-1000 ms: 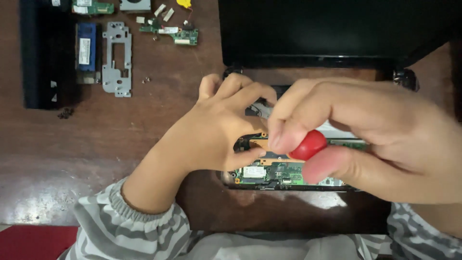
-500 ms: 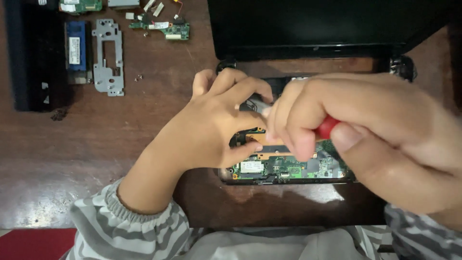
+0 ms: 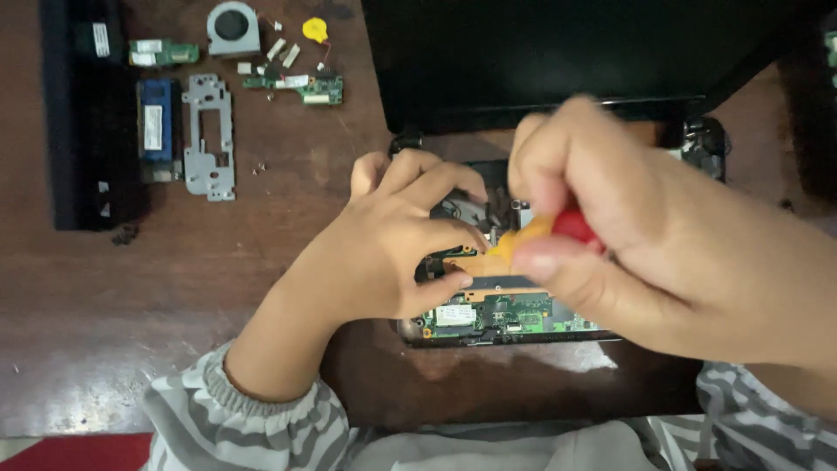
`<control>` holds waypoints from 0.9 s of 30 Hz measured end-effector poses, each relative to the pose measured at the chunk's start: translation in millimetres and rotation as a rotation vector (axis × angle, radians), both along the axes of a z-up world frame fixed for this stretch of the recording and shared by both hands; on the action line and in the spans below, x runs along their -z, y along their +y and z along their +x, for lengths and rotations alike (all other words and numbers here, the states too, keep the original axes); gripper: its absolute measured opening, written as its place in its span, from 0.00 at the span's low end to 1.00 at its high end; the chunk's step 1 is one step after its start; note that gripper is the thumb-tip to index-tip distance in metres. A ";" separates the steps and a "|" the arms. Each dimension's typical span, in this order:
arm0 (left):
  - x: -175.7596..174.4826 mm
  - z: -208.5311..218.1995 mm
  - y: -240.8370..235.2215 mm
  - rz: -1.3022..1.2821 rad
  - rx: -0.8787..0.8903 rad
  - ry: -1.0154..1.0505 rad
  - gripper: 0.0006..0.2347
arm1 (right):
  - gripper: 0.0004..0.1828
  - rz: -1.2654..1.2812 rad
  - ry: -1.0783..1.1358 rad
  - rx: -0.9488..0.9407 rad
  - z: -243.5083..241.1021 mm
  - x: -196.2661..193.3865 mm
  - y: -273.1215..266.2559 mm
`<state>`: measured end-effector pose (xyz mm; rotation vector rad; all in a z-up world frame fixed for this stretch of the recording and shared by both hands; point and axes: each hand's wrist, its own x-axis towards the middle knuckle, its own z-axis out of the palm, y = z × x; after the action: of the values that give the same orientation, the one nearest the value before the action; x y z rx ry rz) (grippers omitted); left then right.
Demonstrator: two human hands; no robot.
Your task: The person uses a screwdriver to remove screws and pry open the casing of a laptop. They remove a ribbon cable and other internal components, placing them on the table.
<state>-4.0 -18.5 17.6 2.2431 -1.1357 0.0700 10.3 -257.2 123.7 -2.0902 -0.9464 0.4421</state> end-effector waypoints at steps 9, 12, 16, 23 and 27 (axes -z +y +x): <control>2.6 0.1 -0.1 -0.003 -0.010 0.033 0.06 | 0.07 -0.040 0.046 -0.064 0.1 5.1 2.6; 4.3 -0.8 -1.5 0.010 -0.014 0.027 0.03 | 0.05 0.032 0.067 -0.062 -3.2 6.0 5.7; 7.5 -1.6 -4.5 -0.023 -0.040 -0.007 0.01 | 0.04 0.138 0.083 -0.060 -7.6 5.9 10.6; 3.5 -3.5 -8.0 -0.067 -0.058 -0.077 0.12 | 0.08 0.312 0.099 -0.068 -14.3 1.7 19.7; 7.2 -5.2 -8.7 -0.104 -0.089 -0.093 0.09 | 0.13 0.275 0.092 -0.077 -17.1 10.6 20.4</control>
<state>-9.1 -27.2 10.4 2.2163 -1.0551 0.2667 -6.8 -236.8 113.1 -1.7766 -0.9773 0.4189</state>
